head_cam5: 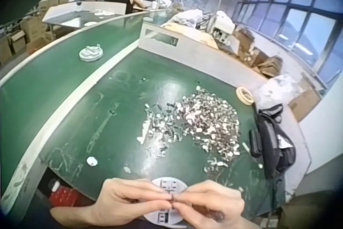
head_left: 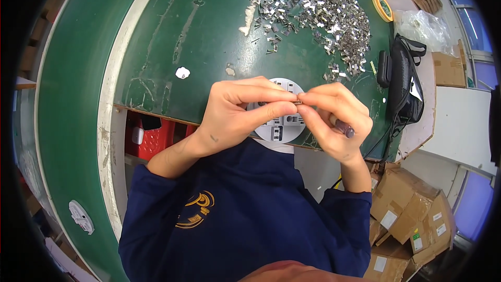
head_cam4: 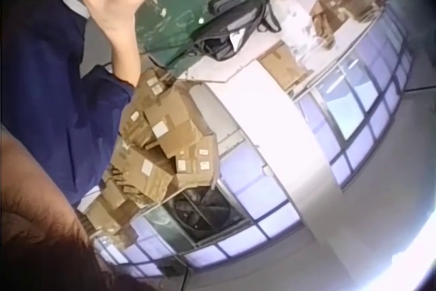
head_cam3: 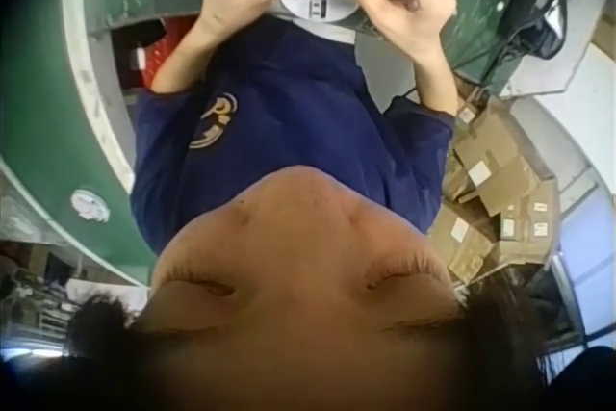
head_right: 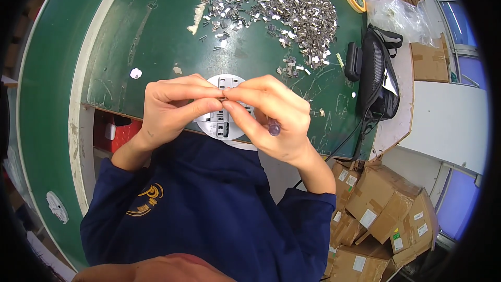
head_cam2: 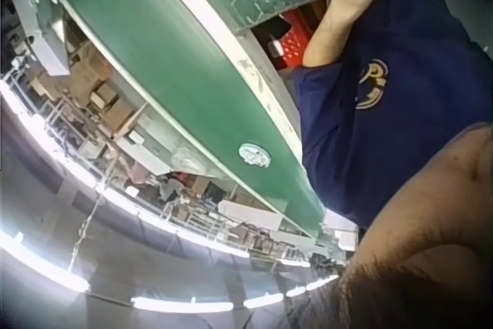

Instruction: Assembling small metal components onto a circular template using a hand tool at a manufacturing workbench.

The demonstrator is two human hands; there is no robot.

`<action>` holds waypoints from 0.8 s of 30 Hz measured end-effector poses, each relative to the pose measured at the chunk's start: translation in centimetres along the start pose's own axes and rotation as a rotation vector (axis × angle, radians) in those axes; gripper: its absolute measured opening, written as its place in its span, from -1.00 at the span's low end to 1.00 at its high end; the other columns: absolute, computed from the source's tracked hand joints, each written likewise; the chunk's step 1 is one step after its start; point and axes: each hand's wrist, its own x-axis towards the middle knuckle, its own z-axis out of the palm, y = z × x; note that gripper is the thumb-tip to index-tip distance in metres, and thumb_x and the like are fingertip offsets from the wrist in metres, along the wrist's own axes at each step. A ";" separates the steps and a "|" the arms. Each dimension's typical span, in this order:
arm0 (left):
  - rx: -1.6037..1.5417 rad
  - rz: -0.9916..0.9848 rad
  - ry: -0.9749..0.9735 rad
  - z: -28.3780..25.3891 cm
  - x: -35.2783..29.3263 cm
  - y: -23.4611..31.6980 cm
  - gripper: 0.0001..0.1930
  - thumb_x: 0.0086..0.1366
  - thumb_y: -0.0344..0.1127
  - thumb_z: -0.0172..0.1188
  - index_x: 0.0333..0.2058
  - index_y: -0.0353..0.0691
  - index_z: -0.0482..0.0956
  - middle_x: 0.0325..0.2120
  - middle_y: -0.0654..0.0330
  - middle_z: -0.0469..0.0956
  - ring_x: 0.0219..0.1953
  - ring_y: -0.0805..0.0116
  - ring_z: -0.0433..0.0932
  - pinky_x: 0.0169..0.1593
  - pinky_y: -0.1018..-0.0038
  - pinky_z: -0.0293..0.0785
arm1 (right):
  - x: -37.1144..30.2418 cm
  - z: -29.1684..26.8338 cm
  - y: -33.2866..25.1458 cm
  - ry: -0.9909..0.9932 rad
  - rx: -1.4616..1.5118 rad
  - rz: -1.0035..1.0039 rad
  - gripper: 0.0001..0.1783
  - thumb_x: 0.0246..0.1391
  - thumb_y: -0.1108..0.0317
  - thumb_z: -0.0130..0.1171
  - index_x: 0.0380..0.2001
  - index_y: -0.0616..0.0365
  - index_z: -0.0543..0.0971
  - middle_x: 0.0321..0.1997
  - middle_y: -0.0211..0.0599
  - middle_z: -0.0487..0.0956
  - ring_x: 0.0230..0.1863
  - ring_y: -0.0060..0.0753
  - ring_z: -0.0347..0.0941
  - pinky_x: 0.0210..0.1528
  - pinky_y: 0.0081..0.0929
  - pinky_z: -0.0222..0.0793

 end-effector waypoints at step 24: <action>0.763 0.235 -0.097 -0.2 -0.8 -1.2 -0.81 -0.01 -0.49 0.39 -0.35 -0.17 0.69 -0.16 0.29 0.56 -0.27 0.31 0.37 -0.21 0.48 0.40 | -4.1 1.4 1.8 0.012 -0.475 -0.375 -0.70 -0.28 0.68 0.38 -0.35 0.35 0.60 -0.44 -0.23 0.58 -0.57 -0.40 0.52 -0.57 -0.57 0.44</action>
